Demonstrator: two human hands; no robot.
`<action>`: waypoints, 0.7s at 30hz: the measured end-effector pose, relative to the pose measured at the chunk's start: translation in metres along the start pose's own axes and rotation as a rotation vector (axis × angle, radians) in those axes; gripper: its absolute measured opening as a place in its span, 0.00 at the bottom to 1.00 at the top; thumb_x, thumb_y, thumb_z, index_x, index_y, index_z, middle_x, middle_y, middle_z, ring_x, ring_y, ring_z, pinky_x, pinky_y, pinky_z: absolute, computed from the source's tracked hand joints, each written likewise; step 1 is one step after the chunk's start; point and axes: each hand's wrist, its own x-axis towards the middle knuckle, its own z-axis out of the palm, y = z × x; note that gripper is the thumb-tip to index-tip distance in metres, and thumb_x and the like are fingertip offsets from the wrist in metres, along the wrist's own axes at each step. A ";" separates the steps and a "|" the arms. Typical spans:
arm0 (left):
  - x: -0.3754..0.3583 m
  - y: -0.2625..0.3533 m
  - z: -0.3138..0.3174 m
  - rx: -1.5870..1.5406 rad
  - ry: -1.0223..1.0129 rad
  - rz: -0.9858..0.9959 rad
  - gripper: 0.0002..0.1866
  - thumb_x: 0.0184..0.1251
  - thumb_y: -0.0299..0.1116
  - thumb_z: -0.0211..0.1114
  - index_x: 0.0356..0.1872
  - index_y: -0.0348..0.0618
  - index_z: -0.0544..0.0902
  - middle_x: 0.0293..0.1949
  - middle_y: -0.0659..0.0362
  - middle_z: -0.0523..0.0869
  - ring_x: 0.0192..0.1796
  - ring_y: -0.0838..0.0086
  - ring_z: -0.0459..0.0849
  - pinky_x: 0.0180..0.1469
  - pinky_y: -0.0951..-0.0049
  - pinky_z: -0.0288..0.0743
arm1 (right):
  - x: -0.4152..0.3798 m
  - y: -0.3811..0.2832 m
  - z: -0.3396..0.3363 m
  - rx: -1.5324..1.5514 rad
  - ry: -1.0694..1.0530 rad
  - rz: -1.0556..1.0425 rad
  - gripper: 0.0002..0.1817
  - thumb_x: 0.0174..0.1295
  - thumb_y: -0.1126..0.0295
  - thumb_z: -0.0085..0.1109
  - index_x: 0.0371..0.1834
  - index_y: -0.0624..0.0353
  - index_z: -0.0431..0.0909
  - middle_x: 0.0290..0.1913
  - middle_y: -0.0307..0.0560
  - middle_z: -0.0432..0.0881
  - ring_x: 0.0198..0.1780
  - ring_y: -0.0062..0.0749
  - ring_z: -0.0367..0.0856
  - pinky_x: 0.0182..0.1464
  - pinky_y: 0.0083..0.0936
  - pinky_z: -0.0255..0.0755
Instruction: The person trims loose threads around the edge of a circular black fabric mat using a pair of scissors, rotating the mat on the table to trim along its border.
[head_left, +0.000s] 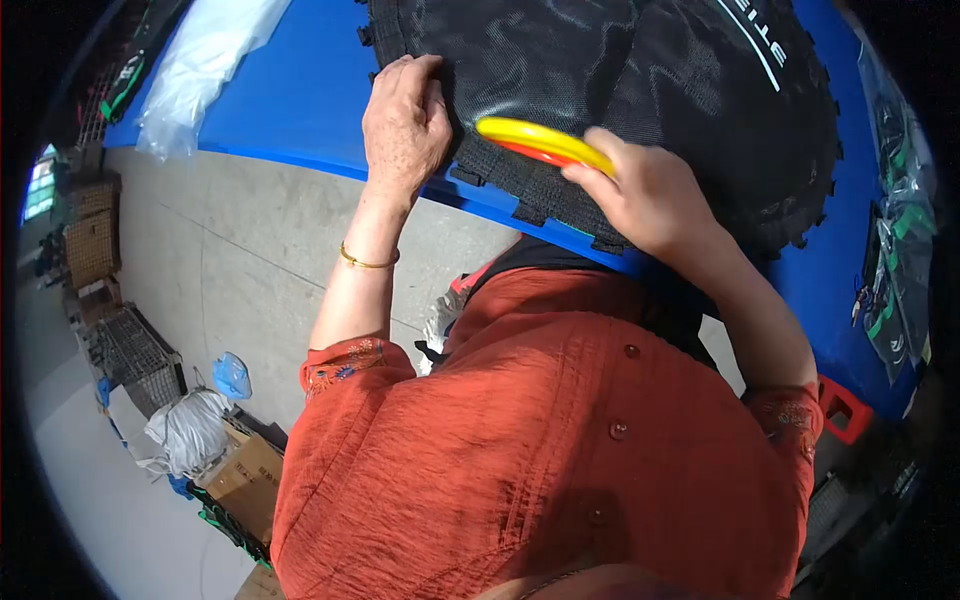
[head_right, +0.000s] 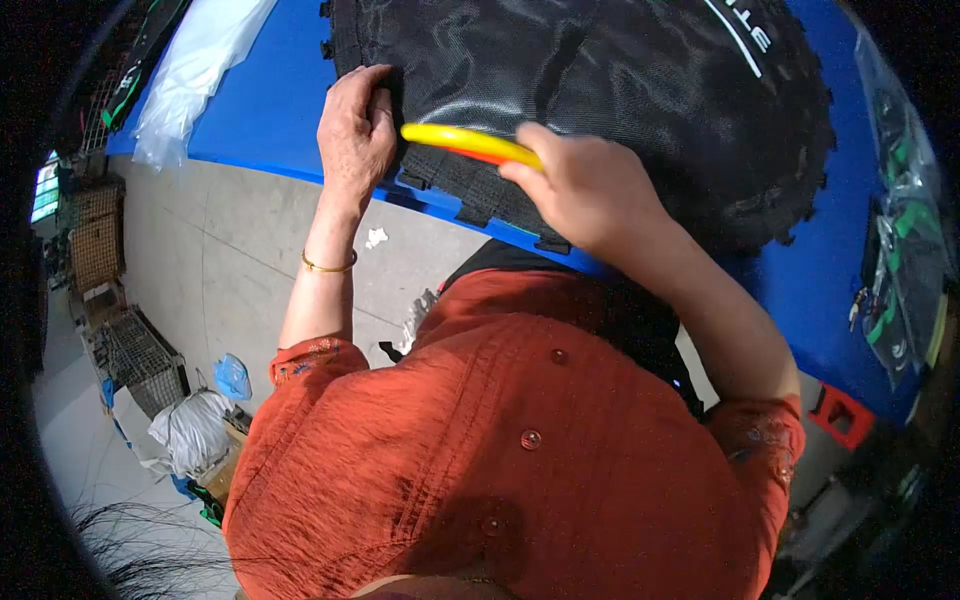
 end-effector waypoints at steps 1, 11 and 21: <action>-0.001 0.002 -0.001 -0.019 0.002 -0.035 0.14 0.72 0.23 0.66 0.57 0.43 0.87 0.56 0.51 0.91 0.63 0.52 0.87 0.67 0.57 0.80 | 0.012 -0.001 0.004 0.005 0.030 -0.042 0.18 0.79 0.52 0.61 0.48 0.57 0.79 0.31 0.59 0.87 0.37 0.61 0.89 0.39 0.53 0.80; -0.004 0.003 0.002 0.089 0.066 -0.113 0.15 0.69 0.26 0.68 0.55 0.38 0.84 0.60 0.44 0.88 0.66 0.47 0.84 0.74 0.50 0.73 | 0.027 -0.006 0.019 -0.009 0.137 -0.094 0.15 0.78 0.55 0.63 0.47 0.57 0.78 0.31 0.59 0.88 0.37 0.60 0.90 0.37 0.53 0.82; -0.007 0.003 0.007 0.162 0.070 -0.127 0.12 0.72 0.35 0.70 0.50 0.40 0.89 0.64 0.46 0.89 0.70 0.50 0.84 0.73 0.54 0.77 | 0.070 0.002 0.020 -0.123 0.207 -0.051 0.18 0.80 0.52 0.60 0.49 0.57 0.78 0.32 0.59 0.89 0.38 0.62 0.90 0.40 0.54 0.83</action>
